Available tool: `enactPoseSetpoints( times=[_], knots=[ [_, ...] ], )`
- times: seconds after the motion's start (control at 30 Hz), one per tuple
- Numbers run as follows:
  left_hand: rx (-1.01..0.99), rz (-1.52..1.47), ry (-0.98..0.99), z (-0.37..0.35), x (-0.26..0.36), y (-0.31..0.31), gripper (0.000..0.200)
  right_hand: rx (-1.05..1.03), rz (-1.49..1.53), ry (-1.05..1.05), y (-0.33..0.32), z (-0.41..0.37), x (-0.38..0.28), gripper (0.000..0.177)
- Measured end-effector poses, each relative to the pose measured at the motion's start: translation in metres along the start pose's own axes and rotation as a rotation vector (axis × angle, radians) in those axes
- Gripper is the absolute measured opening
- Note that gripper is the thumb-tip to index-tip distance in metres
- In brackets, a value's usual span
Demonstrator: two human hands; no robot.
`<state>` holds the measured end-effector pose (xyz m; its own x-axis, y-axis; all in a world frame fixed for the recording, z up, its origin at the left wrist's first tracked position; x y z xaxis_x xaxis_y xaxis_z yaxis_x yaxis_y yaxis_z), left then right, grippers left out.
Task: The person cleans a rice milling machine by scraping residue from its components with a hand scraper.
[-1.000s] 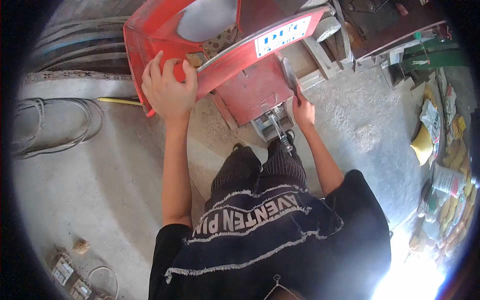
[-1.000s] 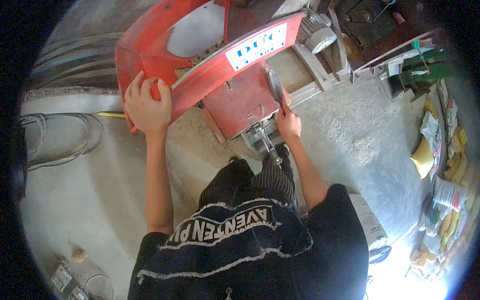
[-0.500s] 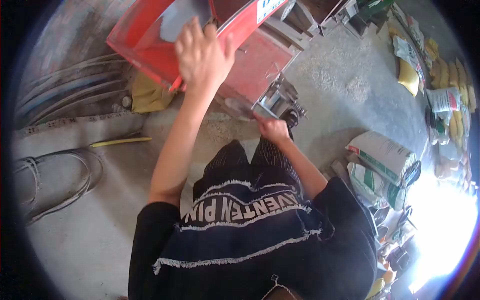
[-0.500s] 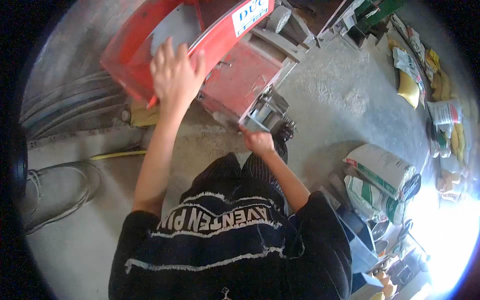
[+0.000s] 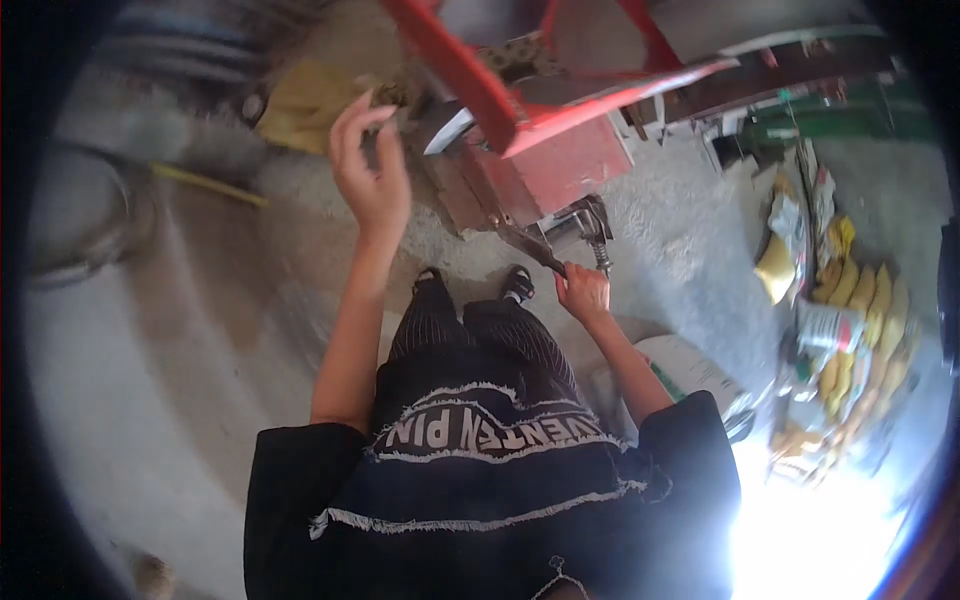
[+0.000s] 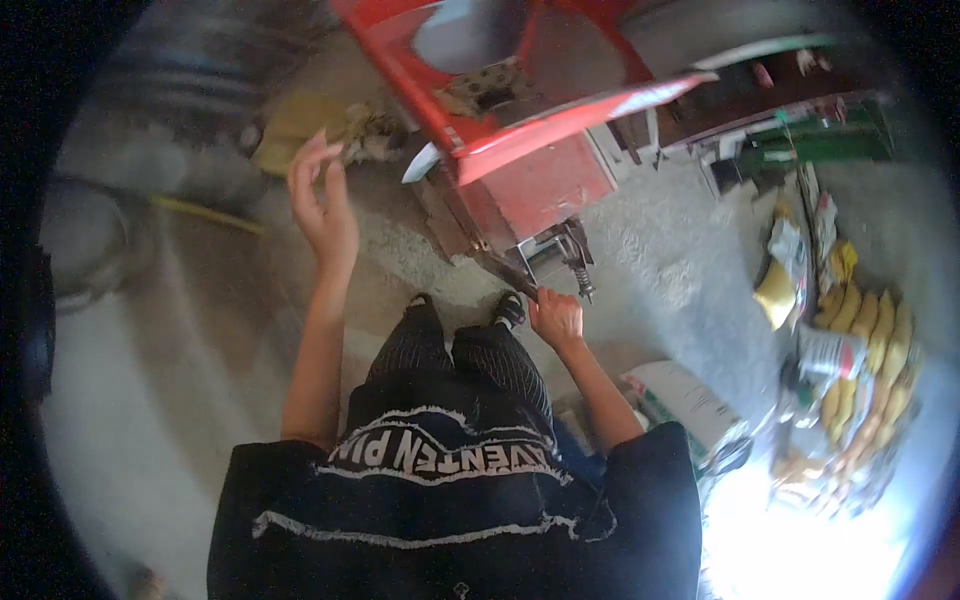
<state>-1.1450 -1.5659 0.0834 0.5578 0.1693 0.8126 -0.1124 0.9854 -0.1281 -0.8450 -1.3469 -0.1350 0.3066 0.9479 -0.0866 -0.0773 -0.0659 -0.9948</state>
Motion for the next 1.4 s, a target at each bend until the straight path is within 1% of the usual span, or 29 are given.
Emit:
enactPoseSetpoints(
  times=[0.03,0.07,0.13,0.17,0.2,0.23,0.3,0.33,0.4,0.43,0.47,0.53,0.6,0.67,0.7,0.73,0.8,0.83,0.87,0.93,1.0,1.07,1.1,1.17,1.23,1.27,1.3,1.33,1.4],
  knots=[
    [0.027,0.054,-0.161,-0.024,-0.042,-0.023,0.014,0.040,0.009,-0.084,-0.003,0.008,-0.006,0.045],
    [0.062,0.103,-0.324,-0.055,-0.083,-0.046,0.014,0.012,0.005,-0.140,-0.003,0.022,-0.012,0.045],
    [0.005,0.363,-0.437,-0.123,-0.133,-0.085,0.014,-0.062,-0.051,-0.148,-0.011,0.063,-0.025,0.039],
    [-0.004,0.414,-0.557,-0.159,-0.153,-0.103,0.015,-0.077,-0.064,-0.212,-0.009,0.083,-0.035,0.039],
    [-0.011,0.457,-0.679,-0.197,-0.167,-0.118,0.016,-0.123,-0.107,-0.221,-0.002,0.102,-0.038,0.038],
    [0.050,0.463,-0.720,-0.232,-0.176,-0.135,0.016,-0.169,-0.153,-0.232,0.007,0.118,-0.042,0.037],
    [0.017,0.636,-0.774,-0.298,-0.182,-0.150,0.019,-0.220,-0.201,-0.336,0.026,0.143,-0.062,0.039],
    [0.078,0.646,-0.832,-0.325,-0.179,-0.154,0.019,-0.264,-0.234,-0.367,0.037,0.147,-0.067,0.040],
    [0.081,0.663,-1.008,-0.382,-0.172,-0.155,0.020,-0.293,-0.228,-0.464,0.034,0.141,-0.076,0.042],
    [0.138,0.670,-1.093,-0.412,-0.167,-0.154,0.021,-0.385,-0.252,-0.473,0.021,0.135,-0.078,0.041],
    [0.176,0.680,-1.119,-0.431,-0.160,-0.148,0.021,-0.470,-0.278,-0.469,0.016,0.125,-0.072,0.041],
    [0.316,0.648,-1.175,-0.472,-0.141,-0.135,0.020,-0.486,-0.295,-0.577,0.005,0.103,-0.057,0.040],
    [0.380,0.676,-1.188,-0.513,-0.132,-0.119,0.019,-0.501,-0.321,-0.672,0.005,0.095,-0.064,0.040],
    [0.351,0.669,-1.135,-0.526,-0.118,-0.097,0.019,-0.463,-0.345,-0.648,0.010,0.106,-0.085,0.035],
    [0.329,0.650,-1.100,-0.529,-0.119,-0.093,0.019,-0.435,-0.441,-0.611,0.030,0.120,-0.085,0.028],
    [0.359,0.650,-1.099,-0.530,-0.124,-0.097,0.019,-0.421,-0.444,-0.636,0.036,0.131,-0.102,0.028],
    [0.391,0.608,-1.147,-0.538,-0.128,-0.101,0.018,-0.315,-0.416,-0.671,0.022,0.145,-0.136,0.024],
    [0.424,0.613,-1.178,-0.538,-0.129,-0.107,0.019,-0.313,-0.449,-0.686,0.010,0.145,-0.151,0.023],
    [0.439,0.601,-1.196,-0.544,-0.128,-0.107,0.019,-0.317,-0.467,-0.704,0.006,0.144,-0.151,0.023],
    [0.473,0.637,-1.251,-0.548,-0.136,-0.117,0.016,-0.388,-0.551,-0.655,0.003,0.150,-0.142,0.024],
    [0.465,0.622,-1.284,-0.558,-0.141,-0.119,0.017,-0.382,-0.613,-0.692,0.001,0.142,-0.146,0.024],
    [0.453,0.549,-1.329,-0.564,-0.145,-0.120,0.022,-0.382,-0.676,-0.716,0.012,0.143,-0.149,0.023],
    [0.448,0.560,-1.326,-0.565,-0.145,-0.123,0.022,-0.346,-0.680,-0.719,0.016,0.148,-0.151,0.023],
    [0.484,0.554,-1.315,-0.565,-0.145,-0.133,0.022,-0.285,-0.673,-0.756,0.008,0.149,-0.180,0.024],
    [0.499,0.544,-1.298,-0.569,-0.147,-0.134,0.022,-0.279,-0.692,-0.728,0.003,0.151,-0.191,0.023],
    [0.538,0.511,-1.329,-0.577,-0.153,-0.134,0.022,-0.271,-0.704,-0.702,0.002,0.154,-0.198,0.023],
    [0.581,0.476,-1.360,-0.585,-0.160,-0.133,0.021,-0.271,-0.670,-0.692,0.001,0.152,-0.206,0.031],
    [0.594,0.471,-1.358,-0.579,-0.161,-0.133,0.021,-0.262,-0.673,-0.700,0.012,0.155,-0.207,0.031],
    [0.691,0.367,-1.402,-0.562,-0.156,-0.128,0.019,-0.267,-0.530,-0.737,0.059,0.163,-0.190,0.043]
  ],
)
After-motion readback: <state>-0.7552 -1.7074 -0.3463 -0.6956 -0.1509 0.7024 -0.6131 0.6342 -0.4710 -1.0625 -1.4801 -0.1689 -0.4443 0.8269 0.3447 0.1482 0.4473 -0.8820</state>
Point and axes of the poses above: each hand's wrist, its own z-axis towards the middle knuckle, its own y-axis out of the palm, x = y × z, the point moved 10 cm from there along z, towards the middle knuckle, and after that the axes turned 7 degrees about x, right-handed, at the moved point
